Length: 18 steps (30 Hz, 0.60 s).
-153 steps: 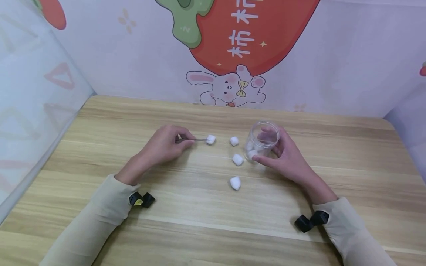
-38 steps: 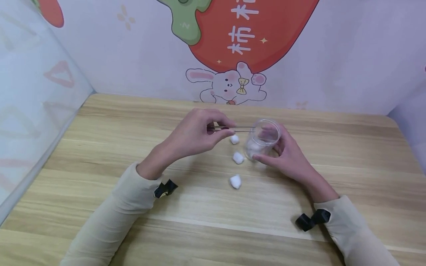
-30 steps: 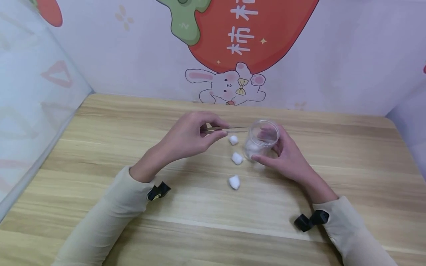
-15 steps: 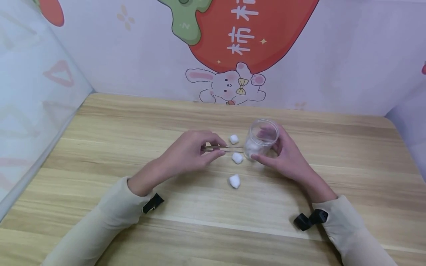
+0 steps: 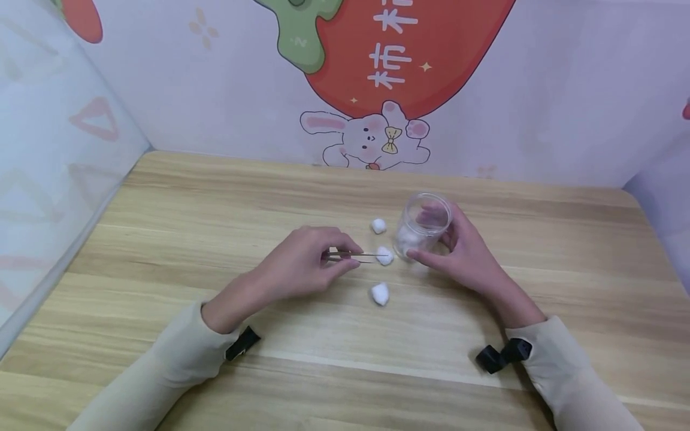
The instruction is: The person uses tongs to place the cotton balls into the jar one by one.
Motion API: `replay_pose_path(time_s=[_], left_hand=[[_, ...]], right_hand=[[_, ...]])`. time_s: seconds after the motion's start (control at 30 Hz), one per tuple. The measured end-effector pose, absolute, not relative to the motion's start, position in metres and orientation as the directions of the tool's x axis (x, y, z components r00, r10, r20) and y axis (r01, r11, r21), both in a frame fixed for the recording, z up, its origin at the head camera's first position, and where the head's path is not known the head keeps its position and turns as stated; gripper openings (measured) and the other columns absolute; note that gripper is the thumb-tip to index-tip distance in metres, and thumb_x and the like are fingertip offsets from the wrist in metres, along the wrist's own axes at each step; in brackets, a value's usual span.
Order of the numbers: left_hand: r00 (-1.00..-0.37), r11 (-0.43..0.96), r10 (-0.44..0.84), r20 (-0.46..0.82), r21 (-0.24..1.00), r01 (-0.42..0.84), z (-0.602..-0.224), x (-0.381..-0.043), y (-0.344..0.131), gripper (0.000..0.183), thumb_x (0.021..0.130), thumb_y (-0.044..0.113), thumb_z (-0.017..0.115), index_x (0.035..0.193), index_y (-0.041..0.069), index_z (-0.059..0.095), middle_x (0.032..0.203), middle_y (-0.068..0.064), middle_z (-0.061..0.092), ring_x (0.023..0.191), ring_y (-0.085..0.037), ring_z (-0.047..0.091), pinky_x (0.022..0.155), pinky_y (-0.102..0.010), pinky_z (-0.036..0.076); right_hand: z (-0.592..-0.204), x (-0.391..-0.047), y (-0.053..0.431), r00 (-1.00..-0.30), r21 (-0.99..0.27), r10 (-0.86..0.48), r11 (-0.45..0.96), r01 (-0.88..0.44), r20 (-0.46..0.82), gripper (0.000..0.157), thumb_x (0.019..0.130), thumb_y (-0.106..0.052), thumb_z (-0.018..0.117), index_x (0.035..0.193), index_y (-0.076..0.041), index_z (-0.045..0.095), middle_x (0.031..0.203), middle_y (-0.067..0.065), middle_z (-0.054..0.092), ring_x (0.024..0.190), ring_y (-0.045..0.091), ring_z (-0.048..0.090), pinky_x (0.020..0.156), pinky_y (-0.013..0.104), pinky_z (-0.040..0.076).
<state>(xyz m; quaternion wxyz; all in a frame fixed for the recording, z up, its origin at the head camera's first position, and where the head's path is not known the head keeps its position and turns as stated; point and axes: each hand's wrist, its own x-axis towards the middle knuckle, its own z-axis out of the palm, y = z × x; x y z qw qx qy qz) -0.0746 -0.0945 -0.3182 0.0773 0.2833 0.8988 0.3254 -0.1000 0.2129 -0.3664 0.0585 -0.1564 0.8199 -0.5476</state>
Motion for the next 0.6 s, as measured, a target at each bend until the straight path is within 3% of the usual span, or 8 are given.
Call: replay_pose_path(time_s=[0.3,0.6], left_hand=[[-0.821,0.624,0.570,0.034,0.633,0.459,-0.323,-0.061,-0.100,0.014,0.097,0.023,0.078,0.110,0.019,0.082,0.095,0.012,0.078,0.076,-0.002,0.059,0.071,-0.022,0.049],[-0.823,0.625,0.568,-0.020,0.661,0.415,-0.328,-0.051,-0.109,0.012,0.096,0.023,0.079,0.108,0.022,0.082,0.096,0.015,0.078,0.065,-0.003,0.051,0.063,-0.022,0.046]], right_hand=[[-0.367,-0.098,0.216,-0.944,-0.920,-0.322,0.344,-0.187,0.072,0.082,0.086,-0.007,0.088,0.154,-0.014,0.042,0.146,0.005,0.055,0.136,0.011,0.055,0.111,0.009,0.042],[-0.366,-0.100,0.215,-0.944,-0.905,-0.323,0.375,-0.200,0.075,0.082,0.086,-0.011,0.089,0.154,-0.017,0.043,0.144,0.006,0.057,0.136,0.011,0.054,0.114,0.010,0.038]])
